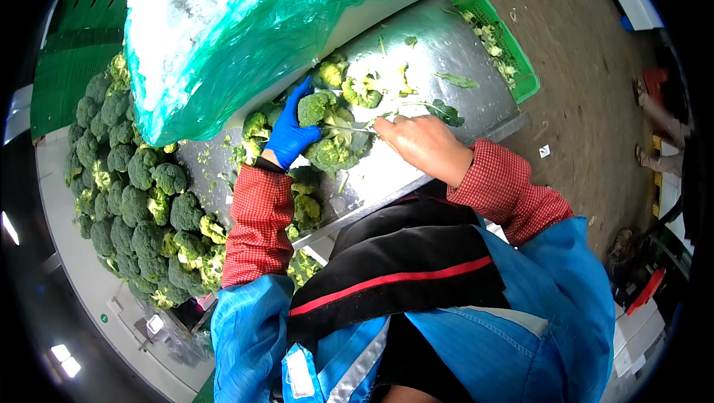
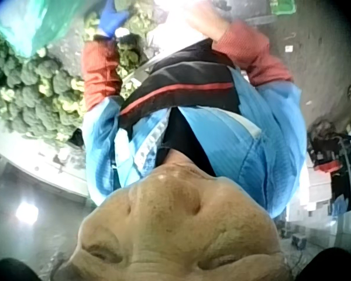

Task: The person trims broccoli heads with a knife on a metal surface, placing the trimmed heads into a plastic-lined crate containing ice.

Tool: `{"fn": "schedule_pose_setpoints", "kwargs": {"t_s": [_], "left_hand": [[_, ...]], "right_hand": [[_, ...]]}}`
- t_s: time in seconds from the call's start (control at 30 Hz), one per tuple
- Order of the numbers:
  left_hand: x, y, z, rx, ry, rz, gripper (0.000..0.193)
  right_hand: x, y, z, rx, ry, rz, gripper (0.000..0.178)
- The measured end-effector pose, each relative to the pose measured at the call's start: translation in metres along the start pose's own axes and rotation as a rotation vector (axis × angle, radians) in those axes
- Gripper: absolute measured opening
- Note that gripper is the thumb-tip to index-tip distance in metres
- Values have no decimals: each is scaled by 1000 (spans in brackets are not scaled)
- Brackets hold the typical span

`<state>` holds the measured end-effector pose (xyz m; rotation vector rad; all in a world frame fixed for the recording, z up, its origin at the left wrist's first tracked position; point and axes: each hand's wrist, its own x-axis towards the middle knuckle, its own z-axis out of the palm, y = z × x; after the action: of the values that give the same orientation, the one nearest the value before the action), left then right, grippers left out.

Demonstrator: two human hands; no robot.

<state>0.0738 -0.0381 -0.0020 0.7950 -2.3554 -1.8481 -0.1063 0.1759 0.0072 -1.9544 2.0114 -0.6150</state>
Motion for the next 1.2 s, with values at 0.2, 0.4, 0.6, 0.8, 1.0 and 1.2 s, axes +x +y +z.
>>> {"fn": "schedule_pose_setpoints", "kwargs": {"t_s": [0.2, 0.4, 0.6, 0.8, 1.0, 1.2], "left_hand": [[18, 1, 8, -85, -46, -66, 87], [26, 0, 11, 86, 8, -51, 90], [9, 3, 17, -78, 106, -17, 92], [-33, 10, 28, -41, 346, -11, 98], [-79, 43, 8, -493, 430, 9, 90], [-90, 51, 17, -342, 522, 231, 93]], "right_hand": [[-8, 11, 8, -7, -43, 32, 10], [-5, 33, 58, 400, -28, 90, 11], [2, 17, 34, 1266, -595, 591, 34], [10, 15, 52, 1179, -237, 936, 23], [9, 0, 77, 784, 29, 240, 35], [43, -42, 15, 1543, -269, 638, 45]]}}
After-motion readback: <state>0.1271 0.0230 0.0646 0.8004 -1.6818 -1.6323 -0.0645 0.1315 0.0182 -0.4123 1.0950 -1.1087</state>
